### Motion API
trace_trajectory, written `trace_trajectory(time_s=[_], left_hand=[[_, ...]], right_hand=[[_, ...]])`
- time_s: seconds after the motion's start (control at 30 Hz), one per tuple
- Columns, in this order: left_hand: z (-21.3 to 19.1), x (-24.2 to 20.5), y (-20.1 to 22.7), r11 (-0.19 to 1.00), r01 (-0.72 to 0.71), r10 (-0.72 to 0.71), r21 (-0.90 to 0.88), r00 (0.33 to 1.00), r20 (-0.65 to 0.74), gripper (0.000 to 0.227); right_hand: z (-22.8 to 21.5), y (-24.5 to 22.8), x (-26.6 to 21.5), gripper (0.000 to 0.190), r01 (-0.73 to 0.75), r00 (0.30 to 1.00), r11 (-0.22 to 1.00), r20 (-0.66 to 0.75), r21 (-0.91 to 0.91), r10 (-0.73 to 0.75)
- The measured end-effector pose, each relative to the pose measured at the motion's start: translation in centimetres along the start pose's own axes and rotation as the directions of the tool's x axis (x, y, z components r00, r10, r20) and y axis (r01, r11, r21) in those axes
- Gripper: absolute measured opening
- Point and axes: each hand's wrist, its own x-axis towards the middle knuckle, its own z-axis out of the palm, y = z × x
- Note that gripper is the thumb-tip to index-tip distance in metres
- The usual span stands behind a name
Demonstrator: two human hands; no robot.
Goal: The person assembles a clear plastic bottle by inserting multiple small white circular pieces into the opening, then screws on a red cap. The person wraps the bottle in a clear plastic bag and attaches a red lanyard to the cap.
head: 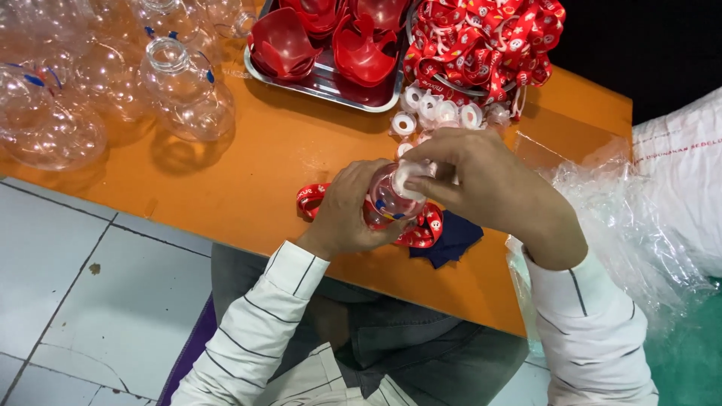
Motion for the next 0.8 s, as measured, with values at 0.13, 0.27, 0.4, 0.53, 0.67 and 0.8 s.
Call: trace_trajectory(time_s=[0.13,0.27,0.4,0.53,0.67,0.8], left_hand=[[0.1,-0.4,-0.5,1.000,-0.006,0.006,0.010,1.000,0.015,0.072],[0.6,-0.4,-0.7,0.999,-0.033,0.033,0.025,0.999,0.004,0.073],[0.4,-0.2,-0.5,0.999,-0.036,0.036,0.031,0.999,-0.005,0.073],[0.3,0.0,-0.5,0.998,-0.055,0.055,-0.008,0.998,0.000,0.070],[0.2,0.2,0.0,0.999,-0.038,0.038,-0.025,0.999,-0.011,0.068],[0.3,-0.1,-0.4,0.999,-0.050,0.050,-0.006,0.999,-0.012,0.072]], right_hand=[[0.8,0.1,-0.2,0.024,-0.201,0.980,0.979,-0.021,-0.018,0.200],[1.0,0.7,-0.8,0.024,-0.198,0.978,0.980,-0.063,0.028,0.199],[-0.4,-1.3,-1.6,0.066,-0.148,0.987,0.989,-0.068,-0.031,0.145],[0.3,-0.2,-1.4,0.072,-0.008,0.999,0.999,0.034,-0.036,0.010],[1.2,1.2,-1.4,0.045,0.136,0.989,0.990,-0.054,0.030,-0.134],[1.0,1.2,-1.9,0.046,0.070,0.995,0.990,-0.079,0.120,-0.060]])
